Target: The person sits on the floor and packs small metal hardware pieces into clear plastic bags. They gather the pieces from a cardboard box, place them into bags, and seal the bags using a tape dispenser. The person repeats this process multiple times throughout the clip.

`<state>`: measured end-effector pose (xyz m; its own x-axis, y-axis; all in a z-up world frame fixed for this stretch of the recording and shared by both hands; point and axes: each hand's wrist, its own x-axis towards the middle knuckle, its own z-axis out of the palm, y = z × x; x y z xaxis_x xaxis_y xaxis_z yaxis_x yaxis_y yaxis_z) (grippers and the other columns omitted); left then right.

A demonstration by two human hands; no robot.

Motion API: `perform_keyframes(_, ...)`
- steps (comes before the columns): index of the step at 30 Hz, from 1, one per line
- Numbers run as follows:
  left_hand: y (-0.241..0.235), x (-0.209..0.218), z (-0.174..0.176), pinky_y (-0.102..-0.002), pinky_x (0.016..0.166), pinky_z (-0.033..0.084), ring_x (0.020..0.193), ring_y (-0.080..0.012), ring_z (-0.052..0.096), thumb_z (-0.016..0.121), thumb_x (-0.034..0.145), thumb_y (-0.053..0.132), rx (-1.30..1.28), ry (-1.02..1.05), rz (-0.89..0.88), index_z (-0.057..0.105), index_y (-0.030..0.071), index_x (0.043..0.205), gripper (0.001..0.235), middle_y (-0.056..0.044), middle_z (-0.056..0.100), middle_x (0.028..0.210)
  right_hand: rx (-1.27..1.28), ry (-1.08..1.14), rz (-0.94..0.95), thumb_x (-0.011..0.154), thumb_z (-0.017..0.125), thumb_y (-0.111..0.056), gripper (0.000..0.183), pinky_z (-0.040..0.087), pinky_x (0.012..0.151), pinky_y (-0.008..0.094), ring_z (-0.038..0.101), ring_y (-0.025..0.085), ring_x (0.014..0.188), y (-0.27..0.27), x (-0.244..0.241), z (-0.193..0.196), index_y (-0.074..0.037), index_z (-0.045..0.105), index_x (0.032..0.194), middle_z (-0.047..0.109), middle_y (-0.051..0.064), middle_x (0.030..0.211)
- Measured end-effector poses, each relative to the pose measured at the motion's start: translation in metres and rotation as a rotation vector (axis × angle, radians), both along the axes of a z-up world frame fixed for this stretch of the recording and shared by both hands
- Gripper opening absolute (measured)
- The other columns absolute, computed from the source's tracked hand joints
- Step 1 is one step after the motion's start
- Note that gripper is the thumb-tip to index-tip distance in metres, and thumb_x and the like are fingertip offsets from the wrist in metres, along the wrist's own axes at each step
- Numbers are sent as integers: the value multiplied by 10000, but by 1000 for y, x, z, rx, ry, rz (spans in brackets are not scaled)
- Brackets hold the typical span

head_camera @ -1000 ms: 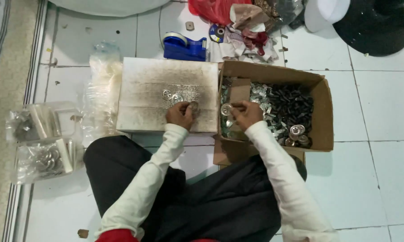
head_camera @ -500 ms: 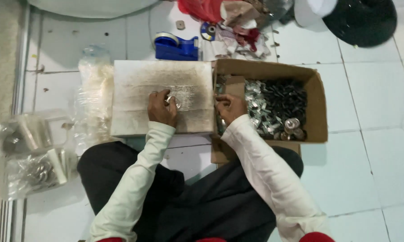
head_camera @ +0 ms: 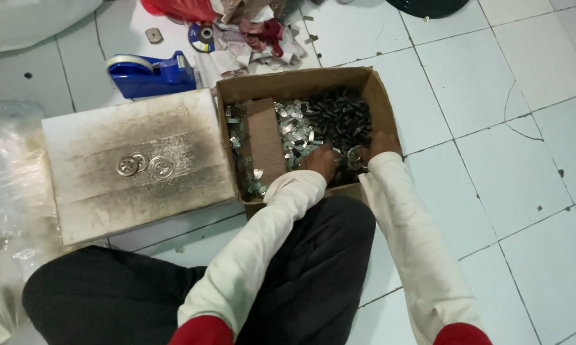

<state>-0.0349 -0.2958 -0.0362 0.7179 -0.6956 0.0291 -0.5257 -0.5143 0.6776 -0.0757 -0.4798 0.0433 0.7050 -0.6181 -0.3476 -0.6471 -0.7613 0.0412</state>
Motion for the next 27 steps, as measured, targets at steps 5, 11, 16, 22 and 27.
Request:
perform_keyframes(5, -53, 2, -25, -517, 745, 659, 935, -380, 754, 723, 907, 103, 77, 10, -68, 706, 103, 1165, 259, -167, 659, 1196, -81, 184, 51, 922, 715, -118, 428, 569, 1023, 477, 623, 297, 1281, 17, 3, 7, -197, 689, 1342, 714, 78, 1300)
perform_keyframes(11, -65, 12, -24, -512, 739, 656, 951, -400, 751, 669, 902, 19, 19, -5, -107, 694, 67, 1167, 271, -210, 660, 1170, 58, -7, 16, 910, 704, -103, 346, 611, 925, 478, 703, 326, 1133, -23, 2, -46, -262, 737, 1215, 753, 104, 1155)
perform_keyframes(16, -38, 19, 17, -497, 760, 638, 965, -433, 738, 647, 914, 26, -140, 155, -126, 740, 48, 1097, 206, -232, 705, 1045, 184, -123, 14, 836, 810, -129, 235, 624, 875, 498, 739, 332, 1043, -14, -11, -18, -302, 802, 994, 795, 62, 1049)
perform_keyframes(22, -47, 20, -17, -523, 814, 599, 971, -453, 735, 762, 873, 11, -448, 506, -73, 738, 25, 997, 127, -243, 761, 930, 253, -293, 129, 804, 864, -196, 186, 625, 829, 473, 750, 326, 958, -32, -29, -35, -180, 792, 975, 792, 99, 886)
perform_keyframes(27, -61, 19, -43, -382, 671, 639, 796, -257, 755, 734, 938, 53, -530, 791, -5, 732, 47, 1170, 232, -198, 772, 965, 484, -328, -124, 856, 833, -148, 196, 633, 615, 385, 750, 254, 704, -12, -36, 5, -103, 778, 1039, 786, 125, 858)
